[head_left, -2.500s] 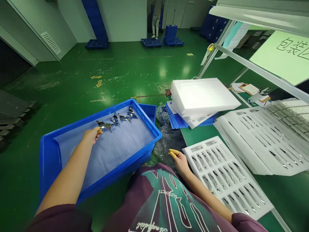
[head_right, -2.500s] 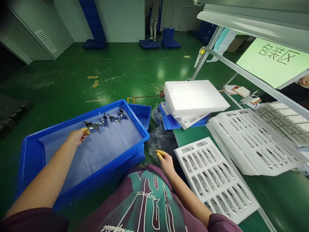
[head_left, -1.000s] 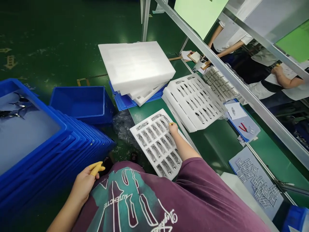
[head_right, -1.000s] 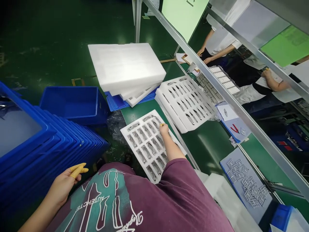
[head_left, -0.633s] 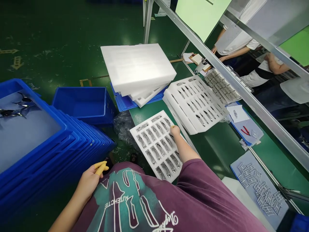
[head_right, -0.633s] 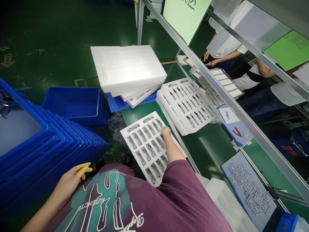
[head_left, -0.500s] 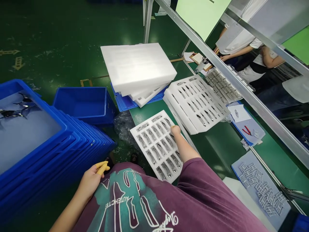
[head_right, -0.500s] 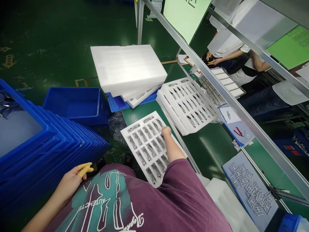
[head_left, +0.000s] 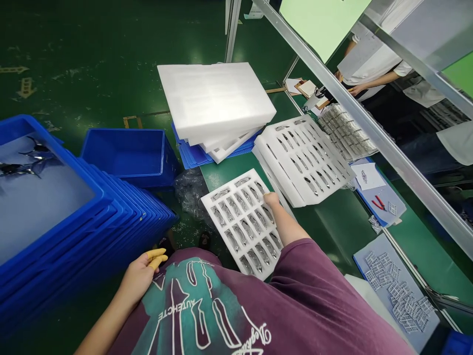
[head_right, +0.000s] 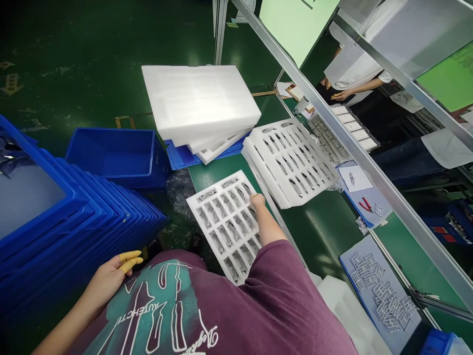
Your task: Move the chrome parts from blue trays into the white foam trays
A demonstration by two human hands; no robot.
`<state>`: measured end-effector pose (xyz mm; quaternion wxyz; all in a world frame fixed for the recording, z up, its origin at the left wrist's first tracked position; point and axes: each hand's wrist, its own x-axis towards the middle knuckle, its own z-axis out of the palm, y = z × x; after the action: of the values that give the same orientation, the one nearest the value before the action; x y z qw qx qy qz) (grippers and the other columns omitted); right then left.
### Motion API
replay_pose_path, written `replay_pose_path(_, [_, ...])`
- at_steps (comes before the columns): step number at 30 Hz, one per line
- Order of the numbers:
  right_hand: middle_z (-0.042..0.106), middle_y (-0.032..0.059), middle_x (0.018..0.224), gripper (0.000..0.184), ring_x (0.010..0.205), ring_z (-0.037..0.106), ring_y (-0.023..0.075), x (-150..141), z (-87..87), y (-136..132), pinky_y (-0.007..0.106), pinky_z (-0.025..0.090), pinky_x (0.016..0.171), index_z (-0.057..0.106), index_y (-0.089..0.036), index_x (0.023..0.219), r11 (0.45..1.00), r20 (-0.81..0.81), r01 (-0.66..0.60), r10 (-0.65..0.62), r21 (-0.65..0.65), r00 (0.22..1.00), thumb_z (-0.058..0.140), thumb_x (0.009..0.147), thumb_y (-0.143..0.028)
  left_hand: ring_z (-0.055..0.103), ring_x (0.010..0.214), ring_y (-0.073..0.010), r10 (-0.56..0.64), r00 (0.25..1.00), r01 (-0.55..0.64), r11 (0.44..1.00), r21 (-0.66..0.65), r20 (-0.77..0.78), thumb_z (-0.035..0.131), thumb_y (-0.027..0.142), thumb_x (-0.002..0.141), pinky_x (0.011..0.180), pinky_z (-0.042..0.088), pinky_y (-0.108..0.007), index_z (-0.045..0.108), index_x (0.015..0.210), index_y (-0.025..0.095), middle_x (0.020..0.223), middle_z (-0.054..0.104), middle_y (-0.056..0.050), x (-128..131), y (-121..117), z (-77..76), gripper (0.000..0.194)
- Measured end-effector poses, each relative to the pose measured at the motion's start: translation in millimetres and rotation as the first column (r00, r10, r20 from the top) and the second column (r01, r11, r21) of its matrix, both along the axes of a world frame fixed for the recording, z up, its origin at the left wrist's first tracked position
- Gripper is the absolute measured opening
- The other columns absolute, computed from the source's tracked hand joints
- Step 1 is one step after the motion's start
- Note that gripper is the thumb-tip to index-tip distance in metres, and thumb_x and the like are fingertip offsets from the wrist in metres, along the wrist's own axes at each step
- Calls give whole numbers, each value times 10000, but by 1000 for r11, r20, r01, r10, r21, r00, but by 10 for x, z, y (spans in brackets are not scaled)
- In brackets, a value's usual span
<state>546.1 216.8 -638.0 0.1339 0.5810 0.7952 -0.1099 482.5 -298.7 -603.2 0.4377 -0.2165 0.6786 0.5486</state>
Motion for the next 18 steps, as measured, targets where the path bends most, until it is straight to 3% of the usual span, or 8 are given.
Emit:
replay_pose_path(5, [669,109,734,144,718,656,200,4,-25,57,251,471,632,664,-105,850,999,21,35,-35,-13,999,622,763,-211,519,590,-154,-28,1000,28,999,33,5,663,393,415,535,432,-266,666,744,180,774,695,-80,-26,0,-60,392])
replay_pose_path(13, [687,155,941,266,885,658,234,49,-23,7,292,500,762,675,-84,995,999,-48,35,-34,17,998,608,769,-207,516,567,-165,-94,995,94,995,-23,-18,629,483,443,417,333,-230,696,814,159,650,645,-55,-54,-7,32,498])
replay_pose_path(15, [630,182,1140,359,1041,613,247,102,-18,-119,316,479,866,629,-87,1139,997,-82,17,-12,71,997,531,818,-217,519,568,-163,-91,996,90,996,-14,-27,623,477,436,429,349,-232,695,824,157,649,647,-53,-70,-5,23,508])
replay_pose_path(18, [377,196,1445,518,1304,406,288,226,-108,-505,422,361,1039,447,-114,1372,972,-99,-78,102,222,990,403,885,-288,518,570,-157,-95,995,95,995,4,-43,621,472,435,458,381,-237,692,831,155,666,661,-57,-95,-11,-24,511])
